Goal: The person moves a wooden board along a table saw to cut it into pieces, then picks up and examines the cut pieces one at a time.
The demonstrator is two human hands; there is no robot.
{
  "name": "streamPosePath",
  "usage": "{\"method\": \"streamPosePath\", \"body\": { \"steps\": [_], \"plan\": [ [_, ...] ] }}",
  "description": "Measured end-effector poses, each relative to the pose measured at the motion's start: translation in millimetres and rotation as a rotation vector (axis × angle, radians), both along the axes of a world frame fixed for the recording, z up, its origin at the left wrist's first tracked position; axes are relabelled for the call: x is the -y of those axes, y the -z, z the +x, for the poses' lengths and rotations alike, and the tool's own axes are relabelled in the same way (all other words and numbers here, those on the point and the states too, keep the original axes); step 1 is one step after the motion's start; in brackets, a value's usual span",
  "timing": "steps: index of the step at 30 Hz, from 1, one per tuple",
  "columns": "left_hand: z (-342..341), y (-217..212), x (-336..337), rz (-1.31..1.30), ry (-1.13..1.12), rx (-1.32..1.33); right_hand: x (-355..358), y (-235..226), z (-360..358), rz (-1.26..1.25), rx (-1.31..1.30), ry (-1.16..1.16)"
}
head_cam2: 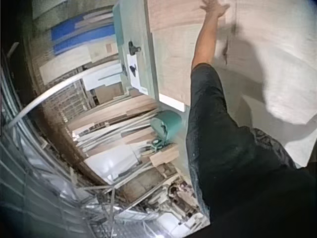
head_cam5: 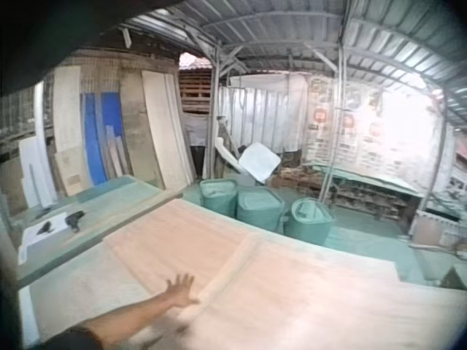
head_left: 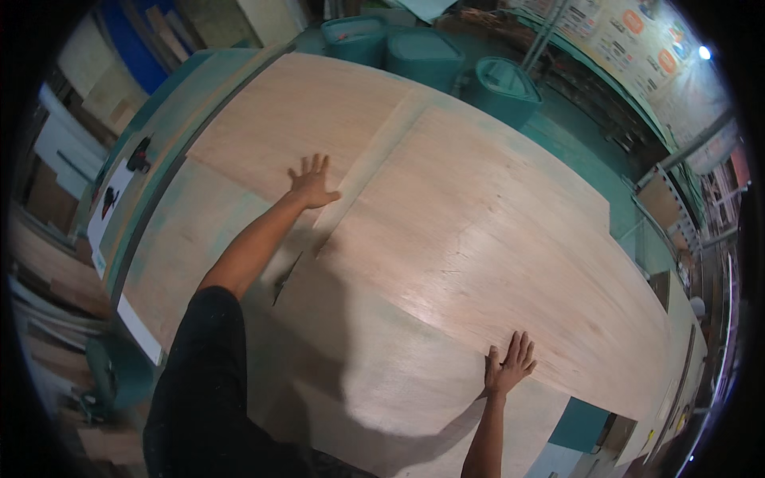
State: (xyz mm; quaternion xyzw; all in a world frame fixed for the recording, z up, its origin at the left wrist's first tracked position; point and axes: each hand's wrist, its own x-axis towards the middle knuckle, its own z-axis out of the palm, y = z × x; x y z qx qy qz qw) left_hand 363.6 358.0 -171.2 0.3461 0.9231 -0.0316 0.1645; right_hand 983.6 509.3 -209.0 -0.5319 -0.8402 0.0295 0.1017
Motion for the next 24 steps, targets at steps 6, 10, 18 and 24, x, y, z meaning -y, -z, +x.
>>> {"method": "streamPosePath", "body": {
  "steps": [6, 10, 18, 24],
  "plan": [
    [18, -15, -16, 0.01, 0.181, -0.114, 0, -5, 6, 0.026, -0.077, 0.04],
    [30, -31, -17, 0.014, 0.25, -0.173, -2, -9, 0, 0.017, -0.086, 0.048],
    [39, -56, -24, -0.092, 0.448, -0.776, 0, -10, -3, 0.019, -0.127, 0.032],
    [22, -129, -23, -0.17, 0.148, -1.112, 2, -12, 7, 0.021, -0.129, 0.072]
  ]
}}
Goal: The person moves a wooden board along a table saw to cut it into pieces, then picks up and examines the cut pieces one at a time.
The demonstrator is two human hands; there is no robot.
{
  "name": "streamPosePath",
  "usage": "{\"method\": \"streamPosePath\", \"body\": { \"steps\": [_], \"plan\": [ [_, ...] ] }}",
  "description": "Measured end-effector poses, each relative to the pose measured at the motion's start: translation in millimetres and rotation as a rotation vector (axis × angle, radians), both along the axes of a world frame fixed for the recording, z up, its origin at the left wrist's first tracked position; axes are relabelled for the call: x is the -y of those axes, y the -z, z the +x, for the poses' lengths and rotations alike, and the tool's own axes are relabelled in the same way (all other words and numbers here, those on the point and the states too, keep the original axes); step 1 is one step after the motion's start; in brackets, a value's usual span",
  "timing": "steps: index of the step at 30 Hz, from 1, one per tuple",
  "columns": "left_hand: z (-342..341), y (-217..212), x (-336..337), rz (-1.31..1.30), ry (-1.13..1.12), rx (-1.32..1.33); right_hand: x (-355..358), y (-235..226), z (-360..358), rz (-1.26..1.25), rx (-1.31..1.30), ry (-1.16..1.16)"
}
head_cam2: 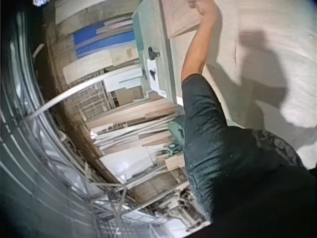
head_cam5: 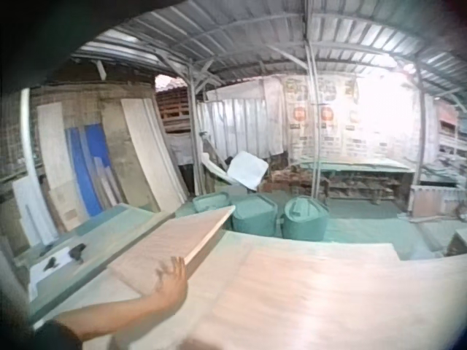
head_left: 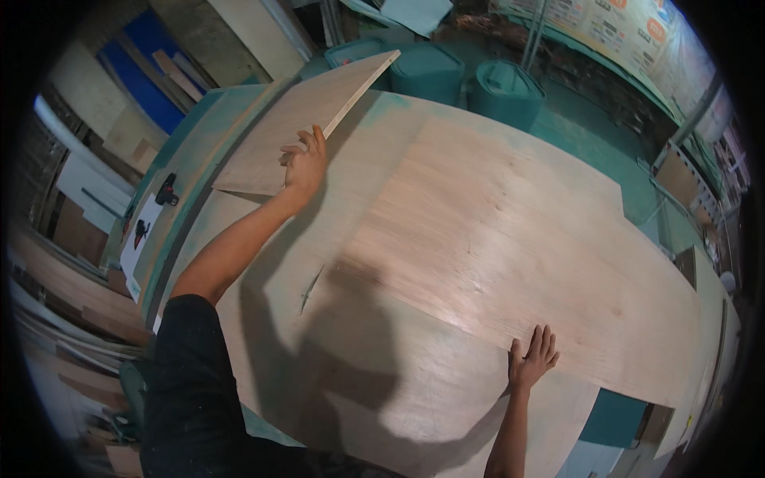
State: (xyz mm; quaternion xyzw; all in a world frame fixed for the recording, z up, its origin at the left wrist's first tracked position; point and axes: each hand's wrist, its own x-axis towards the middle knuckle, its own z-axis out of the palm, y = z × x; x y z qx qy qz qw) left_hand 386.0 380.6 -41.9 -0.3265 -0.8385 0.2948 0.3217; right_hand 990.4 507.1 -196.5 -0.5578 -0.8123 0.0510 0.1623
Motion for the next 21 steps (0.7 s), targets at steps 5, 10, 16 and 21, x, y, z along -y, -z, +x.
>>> {"method": "streamPosePath", "body": {
  "steps": [5, 10, 16, 21],
  "plan": [
    [-50, -66, 54, 0.181, -0.059, 0.148, 4, -3, -5, 0.007, -0.02, -0.031],
    [23, -127, 187, 0.171, 0.039, 0.198, 10, 2, -2, 0.066, -0.013, -0.087],
    [223, -187, 323, 0.18, 0.036, 0.289, -3, 18, 19, 0.064, -0.004, -0.08],
    [354, -202, 408, 0.168, -0.169, 0.511, 121, -96, -66, -0.224, -0.824, -0.451]
  ]
}}
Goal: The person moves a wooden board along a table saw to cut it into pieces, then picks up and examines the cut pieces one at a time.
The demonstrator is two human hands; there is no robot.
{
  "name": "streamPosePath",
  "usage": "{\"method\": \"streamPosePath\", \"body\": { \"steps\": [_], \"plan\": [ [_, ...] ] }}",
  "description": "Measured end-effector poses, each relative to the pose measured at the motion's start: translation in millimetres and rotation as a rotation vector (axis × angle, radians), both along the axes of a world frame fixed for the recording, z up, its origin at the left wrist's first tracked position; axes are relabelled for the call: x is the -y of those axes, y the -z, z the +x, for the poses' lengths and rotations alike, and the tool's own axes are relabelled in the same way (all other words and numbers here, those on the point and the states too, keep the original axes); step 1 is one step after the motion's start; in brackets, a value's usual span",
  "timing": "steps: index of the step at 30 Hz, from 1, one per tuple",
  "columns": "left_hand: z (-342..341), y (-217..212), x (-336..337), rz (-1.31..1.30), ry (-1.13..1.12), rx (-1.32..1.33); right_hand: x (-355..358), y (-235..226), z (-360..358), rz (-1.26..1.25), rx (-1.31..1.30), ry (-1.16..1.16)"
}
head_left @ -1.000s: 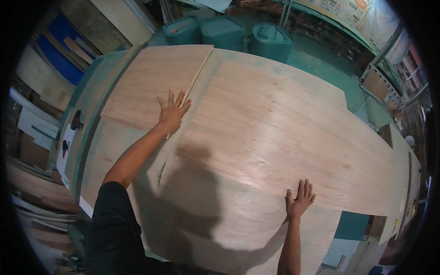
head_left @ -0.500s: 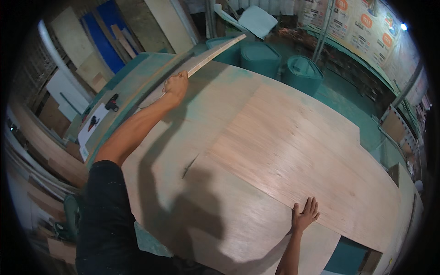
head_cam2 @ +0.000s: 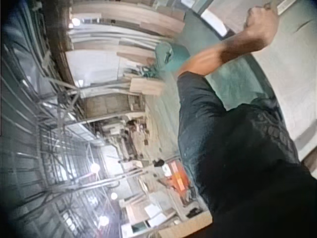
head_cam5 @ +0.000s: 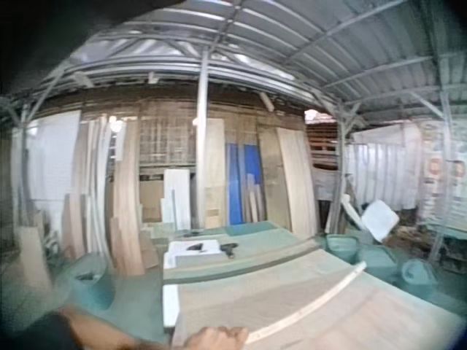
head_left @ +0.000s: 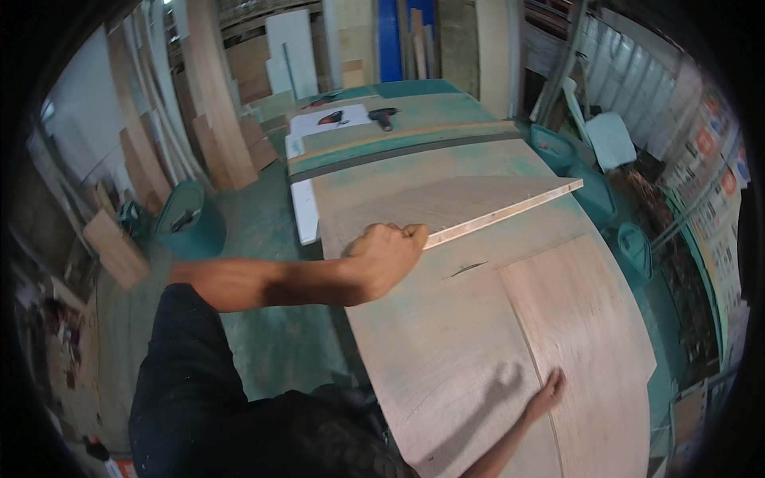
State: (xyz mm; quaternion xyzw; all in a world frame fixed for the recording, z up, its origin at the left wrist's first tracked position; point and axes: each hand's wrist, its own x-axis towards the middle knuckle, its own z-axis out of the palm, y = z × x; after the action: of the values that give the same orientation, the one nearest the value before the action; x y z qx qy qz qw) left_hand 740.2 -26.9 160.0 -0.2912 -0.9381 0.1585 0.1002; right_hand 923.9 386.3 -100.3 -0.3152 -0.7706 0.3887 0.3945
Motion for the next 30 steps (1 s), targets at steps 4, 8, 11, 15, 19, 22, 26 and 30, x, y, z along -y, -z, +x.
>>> {"method": "streamPosePath", "body": {
  "steps": [4, 8, 11, 15, 19, 22, 26, 30],
  "plan": [
    [57, -28, 47, 0.066, 0.004, -0.001, 227, -133, -69, -0.717, -0.246, -0.897],
    [96, -25, 70, 0.174, -0.026, 0.077, 311, -184, -108, -1.274, -0.439, -1.304],
    [125, -22, 102, 0.363, -0.094, 0.178, 362, -238, -98, -0.979, -0.194, -0.906],
    [145, -15, 188, 0.998, -0.045, 0.294, 351, -203, -109, -0.818, -0.091, -0.834],
    [144, 53, 277, 1.58, -0.231, 0.219, 358, -200, -108, -0.677, -0.173, -0.817],
    [143, 136, 347, 1.395, -0.534, 0.16, 371, -207, -86, -0.502, -0.244, -0.718],
    [135, 238, 400, 2.106, -1.001, 1.395, 399, -242, -24, -0.318, -0.115, -0.657],
    [149, 253, 374, 2.104, -1.185, 2.217, 476, -288, 49, -0.194, -0.017, -0.48]
  ]
}}
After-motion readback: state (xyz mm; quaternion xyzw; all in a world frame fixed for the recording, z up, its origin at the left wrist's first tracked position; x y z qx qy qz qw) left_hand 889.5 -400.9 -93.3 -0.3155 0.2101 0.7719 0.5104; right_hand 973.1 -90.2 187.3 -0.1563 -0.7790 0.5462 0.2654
